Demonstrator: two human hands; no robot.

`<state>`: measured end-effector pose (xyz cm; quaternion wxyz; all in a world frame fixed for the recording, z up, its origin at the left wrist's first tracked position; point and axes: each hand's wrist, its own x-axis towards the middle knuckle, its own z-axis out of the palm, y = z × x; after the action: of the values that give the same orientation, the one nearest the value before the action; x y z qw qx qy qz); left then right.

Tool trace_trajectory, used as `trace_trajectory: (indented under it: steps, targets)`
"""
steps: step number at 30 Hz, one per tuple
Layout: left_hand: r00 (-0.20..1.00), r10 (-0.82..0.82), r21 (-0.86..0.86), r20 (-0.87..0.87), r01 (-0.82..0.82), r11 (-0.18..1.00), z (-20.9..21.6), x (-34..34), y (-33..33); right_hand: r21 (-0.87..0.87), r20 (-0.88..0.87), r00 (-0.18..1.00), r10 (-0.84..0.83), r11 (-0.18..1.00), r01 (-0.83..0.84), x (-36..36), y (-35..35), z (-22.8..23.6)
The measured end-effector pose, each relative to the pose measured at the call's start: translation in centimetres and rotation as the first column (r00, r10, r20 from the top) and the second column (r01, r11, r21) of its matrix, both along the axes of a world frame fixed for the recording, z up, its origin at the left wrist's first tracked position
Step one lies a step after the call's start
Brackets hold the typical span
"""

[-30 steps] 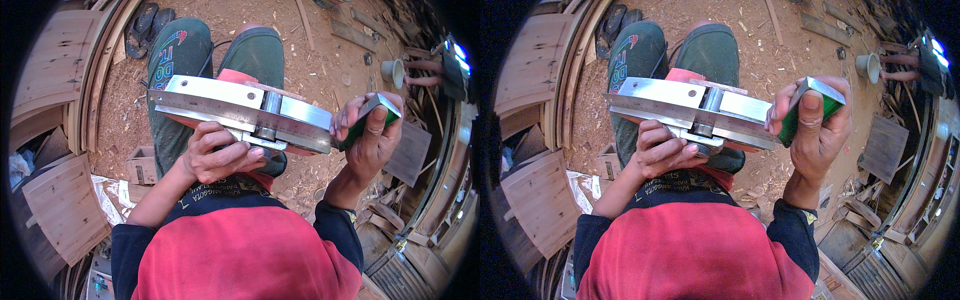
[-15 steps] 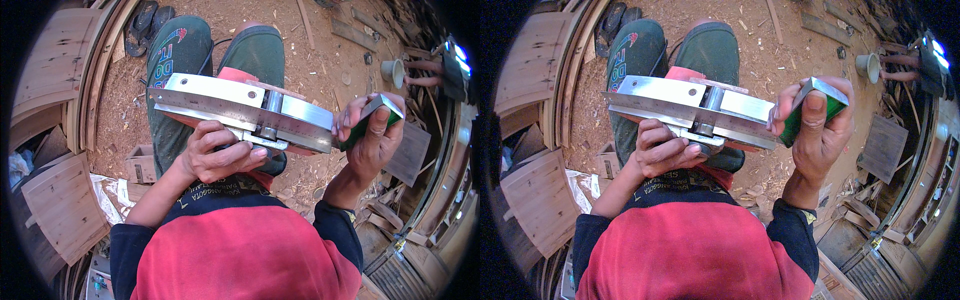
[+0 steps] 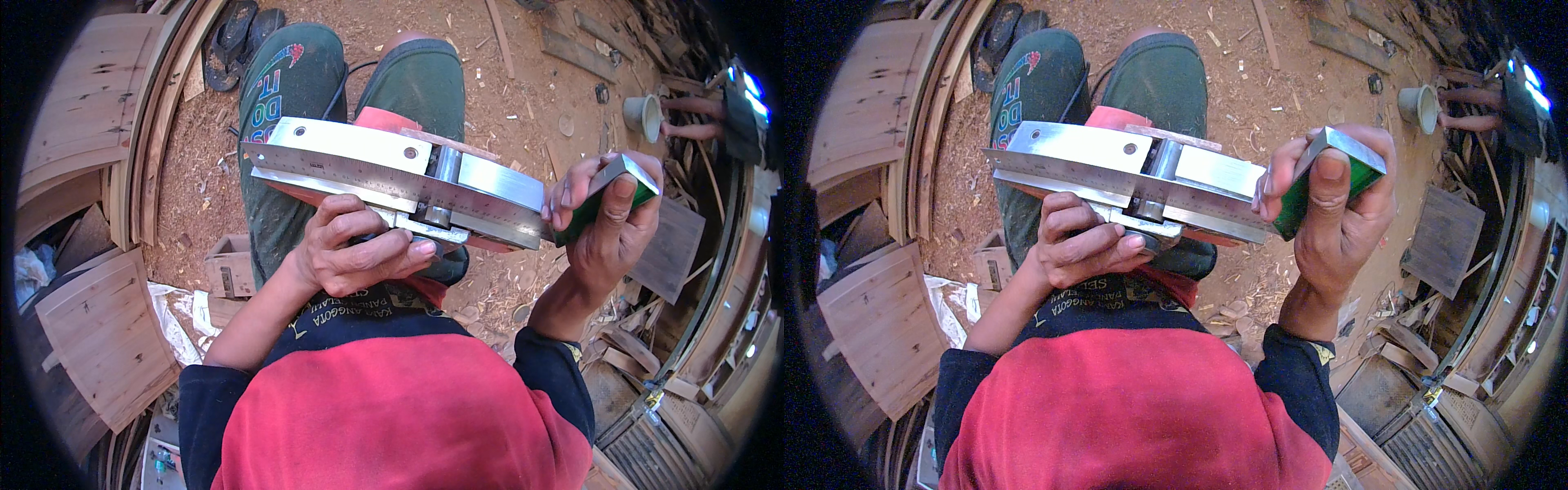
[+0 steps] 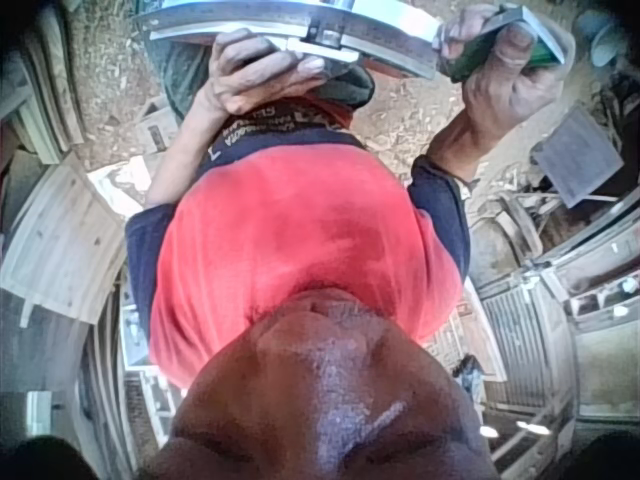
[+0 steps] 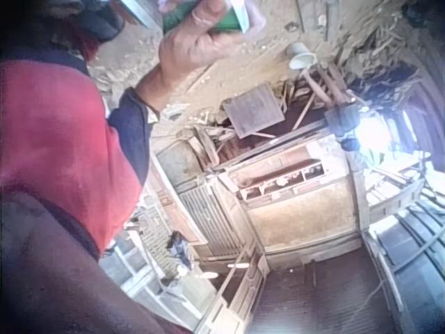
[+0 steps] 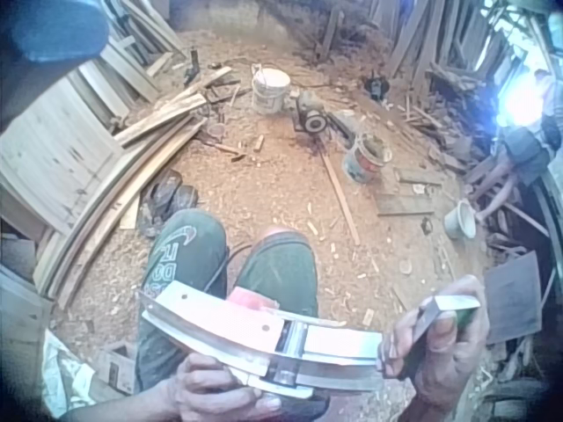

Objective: The person holds a metal woodworking plane and uses a square ruler to check the alignment and depth of the blade, then uses a thin metal tool to adjust a screw on the plane.

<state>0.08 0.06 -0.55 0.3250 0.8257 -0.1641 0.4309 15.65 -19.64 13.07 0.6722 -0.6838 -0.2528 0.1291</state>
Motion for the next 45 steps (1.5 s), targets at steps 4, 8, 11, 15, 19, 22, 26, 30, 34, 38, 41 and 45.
trace_trajectory:
  steps: [4, 8, 11, 15, 19, 22, 26, 30, 34, 38, 41, 45]
  targets:
    - [1.000, -0.002, 0.002, 0.009, 0.002, 1.000, -0.03, 0.10, -0.02, -0.001, 0.003, 1.000, -0.012, 1.000, 0.012, -0.25, 0.02, -0.01]
    - [1.000, 0.004, 0.004, 0.014, -0.004, 1.000, 0.07, 0.18, -0.03, 0.036, -0.023, 0.999, -0.039, 0.999, 0.040, -0.18, 0.14, 0.06]
    - [1.000, 0.004, 0.001, 0.011, -0.004, 1.000, 0.11, 0.17, -0.05, 0.039, -0.023, 0.999, -0.037, 0.999, 0.038, -0.06, 0.10, 0.07]
    - [1.000, 0.004, -0.017, -0.009, -0.004, 1.000, -0.08, -0.14, -0.03, 0.047, -0.023, 0.999, -0.029, 0.998, 0.030, 0.01, 0.15, -0.02]
    - [1.000, 0.004, -0.015, -0.006, -0.004, 1.000, -0.04, -0.04, -0.04, 0.036, -0.012, 1.000, -0.028, 0.999, 0.029, 0.00, 0.22, 0.12]
    - [1.000, 0.002, 0.002, -0.013, -0.002, 1.000, 0.18, -0.01, 0.00, 0.038, -0.018, 0.999, -0.043, 0.998, 0.044, -0.03, 0.19, 0.00]
    - [1.000, 0.006, -0.002, -0.014, -0.006, 1.000, 0.26, 0.06, -0.08, 0.042, -0.017, 0.999, -0.042, 0.998, 0.042, 0.01, 0.14, 0.02]
    - [1.000, 0.017, 0.005, -0.013, -0.017, 1.000, 0.37, 0.14, -0.09, 0.063, -0.041, 0.998, -0.038, 0.997, 0.041, 0.13, -0.04, 0.00]
    - [1.000, 0.017, 0.007, -0.015, -0.017, 1.000, 0.13, -0.06, -0.12, 0.057, -0.043, 0.998, -0.044, 0.997, 0.046, 0.12, -0.09, -0.06]
    - [0.999, -0.013, 0.029, -0.034, 0.014, 0.999, -0.06, -0.36, 0.00, 0.027, -0.016, 0.999, -0.032, 0.999, 0.032, 0.05, 0.00, 0.06]
    - [1.000, -0.014, 0.019, -0.021, 0.014, 1.000, 0.14, 0.03, -0.04, -0.018, 0.029, 0.999, -0.034, 0.999, 0.034, -0.21, -0.16, 0.26]
    - [0.999, -0.023, 0.034, -0.022, 0.024, 0.999, -0.13, -0.31, 0.04, -0.025, 0.041, 0.999, -0.024, 0.999, 0.025, -0.28, -0.14, 0.21]
